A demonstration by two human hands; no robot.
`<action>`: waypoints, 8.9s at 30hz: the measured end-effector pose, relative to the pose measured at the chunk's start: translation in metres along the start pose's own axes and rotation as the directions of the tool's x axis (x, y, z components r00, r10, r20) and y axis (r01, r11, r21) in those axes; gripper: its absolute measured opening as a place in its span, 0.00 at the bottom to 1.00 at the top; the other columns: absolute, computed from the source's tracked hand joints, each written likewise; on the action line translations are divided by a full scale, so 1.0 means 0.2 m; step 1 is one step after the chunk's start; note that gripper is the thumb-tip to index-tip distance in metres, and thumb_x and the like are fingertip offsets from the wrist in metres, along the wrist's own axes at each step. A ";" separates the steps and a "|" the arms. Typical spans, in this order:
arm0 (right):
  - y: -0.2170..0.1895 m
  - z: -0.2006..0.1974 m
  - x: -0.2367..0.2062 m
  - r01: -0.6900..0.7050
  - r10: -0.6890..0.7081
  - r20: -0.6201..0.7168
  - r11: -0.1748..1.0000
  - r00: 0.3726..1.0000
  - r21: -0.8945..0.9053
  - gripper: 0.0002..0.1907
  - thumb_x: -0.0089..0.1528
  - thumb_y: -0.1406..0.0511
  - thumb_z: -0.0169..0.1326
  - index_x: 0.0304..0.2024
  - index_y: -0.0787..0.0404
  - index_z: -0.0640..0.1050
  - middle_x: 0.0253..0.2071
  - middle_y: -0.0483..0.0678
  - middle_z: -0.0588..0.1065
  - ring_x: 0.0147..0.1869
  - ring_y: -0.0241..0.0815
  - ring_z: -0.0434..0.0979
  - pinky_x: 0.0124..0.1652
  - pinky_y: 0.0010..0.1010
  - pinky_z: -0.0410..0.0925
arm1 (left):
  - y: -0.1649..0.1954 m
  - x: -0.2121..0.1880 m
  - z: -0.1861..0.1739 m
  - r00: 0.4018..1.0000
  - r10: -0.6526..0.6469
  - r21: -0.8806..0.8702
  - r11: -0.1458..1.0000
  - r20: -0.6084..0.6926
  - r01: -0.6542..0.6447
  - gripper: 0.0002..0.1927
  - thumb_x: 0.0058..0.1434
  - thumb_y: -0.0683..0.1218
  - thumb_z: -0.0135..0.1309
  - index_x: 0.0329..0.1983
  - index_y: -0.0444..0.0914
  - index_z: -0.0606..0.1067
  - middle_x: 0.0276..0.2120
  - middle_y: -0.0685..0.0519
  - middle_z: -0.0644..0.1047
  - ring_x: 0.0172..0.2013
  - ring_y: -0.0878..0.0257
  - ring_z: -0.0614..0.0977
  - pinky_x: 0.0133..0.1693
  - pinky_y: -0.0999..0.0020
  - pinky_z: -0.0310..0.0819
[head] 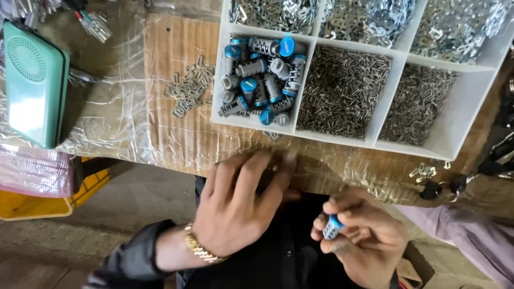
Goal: The person sits at a workbench and assembles small lock cylinder components by hand. They pick tiny metal pins and springs from a compartment tray, insert them into a lock core held in their hands, press the parts into place, and set finished cores aside with other completed locks.
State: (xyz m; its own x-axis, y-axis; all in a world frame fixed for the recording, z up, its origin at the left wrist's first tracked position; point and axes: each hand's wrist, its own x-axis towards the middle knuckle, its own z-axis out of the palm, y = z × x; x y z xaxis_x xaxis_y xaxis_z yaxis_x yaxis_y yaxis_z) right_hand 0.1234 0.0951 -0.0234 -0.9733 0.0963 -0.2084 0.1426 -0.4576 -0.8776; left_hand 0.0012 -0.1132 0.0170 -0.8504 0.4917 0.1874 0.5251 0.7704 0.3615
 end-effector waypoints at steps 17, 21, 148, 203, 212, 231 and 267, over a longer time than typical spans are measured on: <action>0.01 0.04 0.08 -0.097 0.105 0.073 0.990 0.992 -0.103 0.20 0.61 0.79 0.64 0.55 0.72 0.76 0.60 0.65 0.73 0.55 0.47 0.83 0.50 0.32 0.82 | 0.03 -0.20 0.09 0.972 -0.124 -0.775 0.628 -0.198 -0.077 0.13 0.59 0.35 0.69 0.44 0.37 0.79 0.42 0.53 0.82 0.38 0.61 0.82 0.40 0.68 0.78; -0.01 0.02 0.05 -0.100 0.100 -0.011 0.968 0.995 -0.231 0.17 0.59 0.76 0.65 0.50 0.73 0.79 0.54 0.64 0.75 0.45 0.44 0.87 0.41 0.29 0.84 | 0.02 -0.10 0.07 0.979 0.087 -0.611 0.771 -0.183 -0.182 0.13 0.60 0.37 0.68 0.46 0.35 0.79 0.43 0.51 0.81 0.40 0.57 0.82 0.43 0.65 0.78; 0.07 0.17 0.14 -0.185 0.169 0.175 0.980 0.970 0.077 0.18 0.59 0.79 0.64 0.52 0.71 0.80 0.53 0.64 0.75 0.48 0.49 0.85 0.43 0.38 0.85 | -0.23 -0.15 -0.11 0.969 -0.221 0.006 0.975 -0.112 0.223 0.17 0.62 0.45 0.66 0.51 0.35 0.77 0.40 0.48 0.76 0.41 0.48 0.78 0.44 0.51 0.74; -0.06 -0.09 0.05 -0.107 0.113 0.010 0.963 0.994 -0.248 0.20 0.57 0.80 0.63 0.51 0.72 0.78 0.53 0.62 0.78 0.42 0.39 0.85 0.36 0.21 0.79 | 0.15 -0.02 0.09 0.981 0.153 -0.616 0.763 -0.122 -0.195 0.11 0.59 0.37 0.68 0.43 0.36 0.79 0.40 0.49 0.79 0.40 0.52 0.80 0.44 0.61 0.78; 0.02 0.03 0.08 -0.139 0.159 0.171 0.983 0.972 -0.121 0.18 0.61 0.79 0.63 0.54 0.72 0.78 0.53 0.61 0.76 0.42 0.41 0.86 0.36 0.24 0.82 | 0.00 -0.12 -0.06 0.989 0.118 -0.677 0.736 0.090 -0.027 0.13 0.50 0.39 0.68 0.39 0.36 0.81 0.36 0.48 0.76 0.37 0.56 0.78 0.40 0.62 0.76; -0.05 -0.07 0.06 -0.064 0.062 0.031 0.996 0.998 0.067 0.24 0.58 0.82 0.65 0.56 0.70 0.79 0.57 0.65 0.74 0.50 0.49 0.82 0.44 0.38 0.83 | -0.15 -0.07 0.04 0.925 0.359 -0.232 0.896 -0.121 -0.378 0.15 0.59 0.43 0.67 0.50 0.40 0.81 0.46 0.51 0.78 0.47 0.54 0.78 0.46 0.62 0.78; -0.25 -0.46 0.00 0.186 -0.331 0.008 0.510 0.944 -0.840 0.13 0.61 0.77 0.51 0.49 0.71 0.77 0.46 0.57 0.81 0.42 0.52 0.83 0.42 0.42 0.76 | 0.43 0.25 0.28 0.963 0.249 -0.687 0.717 0.098 -0.115 0.19 0.57 0.41 0.65 0.52 0.38 0.78 0.39 0.53 0.76 0.36 0.62 0.75 0.38 0.69 0.70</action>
State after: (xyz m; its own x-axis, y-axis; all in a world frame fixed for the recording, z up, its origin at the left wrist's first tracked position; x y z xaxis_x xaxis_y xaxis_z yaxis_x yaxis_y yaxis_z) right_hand 0.1330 0.1995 -0.0192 -0.9672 0.2347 0.0972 0.0426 0.5270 -0.8488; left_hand 0.0063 0.0010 0.0062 -0.6851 0.7057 0.1807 0.4516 0.2169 0.8654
